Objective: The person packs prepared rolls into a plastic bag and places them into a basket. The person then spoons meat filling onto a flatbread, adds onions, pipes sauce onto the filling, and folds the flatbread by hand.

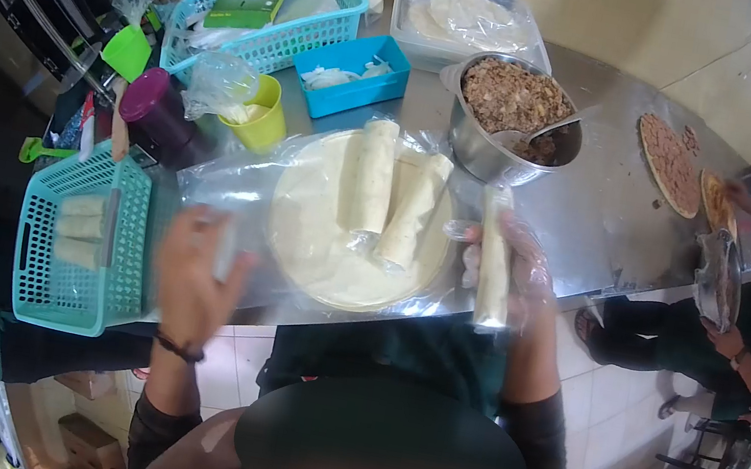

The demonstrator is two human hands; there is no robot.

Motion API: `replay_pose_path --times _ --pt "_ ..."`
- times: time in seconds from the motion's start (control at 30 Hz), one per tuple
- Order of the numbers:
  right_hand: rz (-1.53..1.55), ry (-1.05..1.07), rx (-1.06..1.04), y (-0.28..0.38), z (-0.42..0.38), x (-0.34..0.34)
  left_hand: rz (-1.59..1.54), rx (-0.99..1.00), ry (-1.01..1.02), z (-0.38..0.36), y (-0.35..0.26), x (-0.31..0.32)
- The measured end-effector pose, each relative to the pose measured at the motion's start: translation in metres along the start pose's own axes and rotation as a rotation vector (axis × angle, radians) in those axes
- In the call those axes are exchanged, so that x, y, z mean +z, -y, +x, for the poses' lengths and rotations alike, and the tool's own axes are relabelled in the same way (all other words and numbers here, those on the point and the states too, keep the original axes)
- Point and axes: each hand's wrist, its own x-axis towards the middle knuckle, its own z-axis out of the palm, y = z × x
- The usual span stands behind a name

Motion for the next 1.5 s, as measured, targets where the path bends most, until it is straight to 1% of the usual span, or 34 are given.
replay_pose_path --times 0.07,0.1,0.13,0.17,0.2,0.23,0.3,0.33,0.37,0.43,0.47,0.5,0.57,0.6,0.67,0.7,0.77,0.8,0.87,0.9,0.97,1.0,1.03,1.1,1.13,1.17,1.23,1.27,1.3,1.37,1.4,1.47,1.5 --pt "0.032 0.021 0.021 -0.002 -0.003 -0.009 -0.069 0.232 0.116 -0.009 -0.028 0.022" --pt "0.075 0.048 0.039 -0.003 -0.004 -0.012 -0.069 0.231 0.119 -0.011 -0.028 0.029" --pt "0.078 0.045 0.039 -0.002 -0.005 -0.009 -0.074 0.263 0.168 -0.012 -0.027 0.037" --pt "0.067 0.079 -0.006 0.002 -0.007 -0.001 -0.08 0.3 0.222 -0.013 -0.026 0.043" --pt "0.055 0.109 -0.055 0.004 -0.008 0.003 -0.081 0.316 0.148 -0.013 -0.023 0.046" --pt "0.058 0.095 -0.064 0.003 -0.007 0.001 -0.091 0.327 0.156 -0.012 -0.02 0.045" --pt "-0.047 0.061 -0.153 0.001 -0.004 -0.004 -0.1 0.402 0.167 -0.013 -0.016 0.042" --pt "-0.099 0.024 -0.19 0.001 -0.003 -0.002 -0.114 0.394 0.095 -0.012 -0.02 0.038" --pt "-0.103 0.014 -0.196 0.001 -0.004 0.003 -0.098 0.405 0.085 -0.012 -0.017 0.032" --pt "-0.21 -0.095 -0.305 0.0 -0.01 0.013 -0.085 0.344 0.087 -0.014 -0.014 0.011" --pt "-0.408 -0.127 -0.366 -0.001 -0.002 -0.001 -0.09 0.347 0.094 -0.016 -0.015 0.002" --pt "-0.406 -0.135 -0.364 -0.003 -0.003 -0.01 -0.061 0.332 0.107 -0.017 -0.017 -0.006" --pt "-0.636 -0.31 -0.441 -0.006 -0.004 -0.007 -0.036 0.319 0.117 -0.022 -0.016 -0.006" --pt "-0.638 -0.312 -0.441 -0.006 -0.005 -0.003 -0.048 0.323 0.163 -0.025 -0.014 0.001" --pt "-1.197 -0.514 -0.67 -0.003 -0.008 0.007 -0.055 0.362 0.23 -0.032 -0.008 0.015" --pt "-1.197 -0.508 -0.665 -0.002 -0.009 0.007 -0.051 0.356 0.233 -0.034 -0.01 0.016" --pt "-1.778 -0.646 -0.676 -0.001 -0.008 0.006 -0.109 0.275 0.297 -0.03 -0.027 0.011" --pt "-1.774 -0.626 -0.678 -0.001 -0.009 0.008 -0.097 0.262 0.293 -0.031 -0.028 0.012" --pt "-1.984 -0.659 -0.788 -0.001 -0.016 0.011 -0.097 0.216 0.204 -0.034 -0.028 0.02" --pt "-1.985 -0.64 -0.79 0.002 -0.019 0.016 -0.092 0.202 0.2 -0.037 -0.029 0.025" --pt "-1.887 -0.556 -1.028 0.007 -0.028 0.028 -0.117 0.107 0.156 -0.04 -0.028 0.032" --pt "-1.75 -0.533 -1.099 0.008 -0.028 0.031 -0.137 0.123 0.147 -0.04 -0.027 0.033" --pt "-1.756 -0.537 -1.097 0.01 -0.027 0.029 -0.143 0.125 0.149 -0.041 -0.027 0.031" --pt "-1.338 -0.511 -0.96 0.015 -0.029 0.022 -0.164 0.063 0.121 -0.041 -0.029 0.025" --pt "-1.295 -0.584 -0.805 0.017 -0.033 0.025 -0.173 0.056 0.095 -0.042 -0.027 0.024" --pt "-1.303 -0.603 -0.81 0.02 -0.036 0.024 -0.189 0.069 0.098 -0.045 -0.025 0.024" --pt "-1.627 -0.597 -0.498 0.023 -0.037 0.021 -0.202 -0.034 0.036 -0.051 -0.023 0.024" --pt "-1.681 -0.58 -0.365 0.019 -0.035 0.024 -0.219 -0.058 0.009 -0.052 -0.025 0.025" --pt "-1.682 -0.591 -0.367 0.011 -0.031 0.021 -0.226 -0.051 0.01 -0.055 -0.025 0.026" --pt "-1.883 -0.623 -0.519 -0.008 -0.022 0.015 -0.237 -0.1 0.003 -0.06 -0.025 0.03" --pt "-1.884 -0.629 -0.521 -0.01 -0.019 0.021 -0.24 -0.095 0.003 -0.06 -0.026 0.032" --pt "-1.898 -0.646 -0.383 -0.009 -0.013 0.038 -0.129 -0.031 -0.063 -0.062 -0.028 0.035" --pt "-1.896 -0.638 -0.385 -0.008 -0.013 0.033 -0.123 -0.035 -0.065 -0.062 -0.029 0.035"
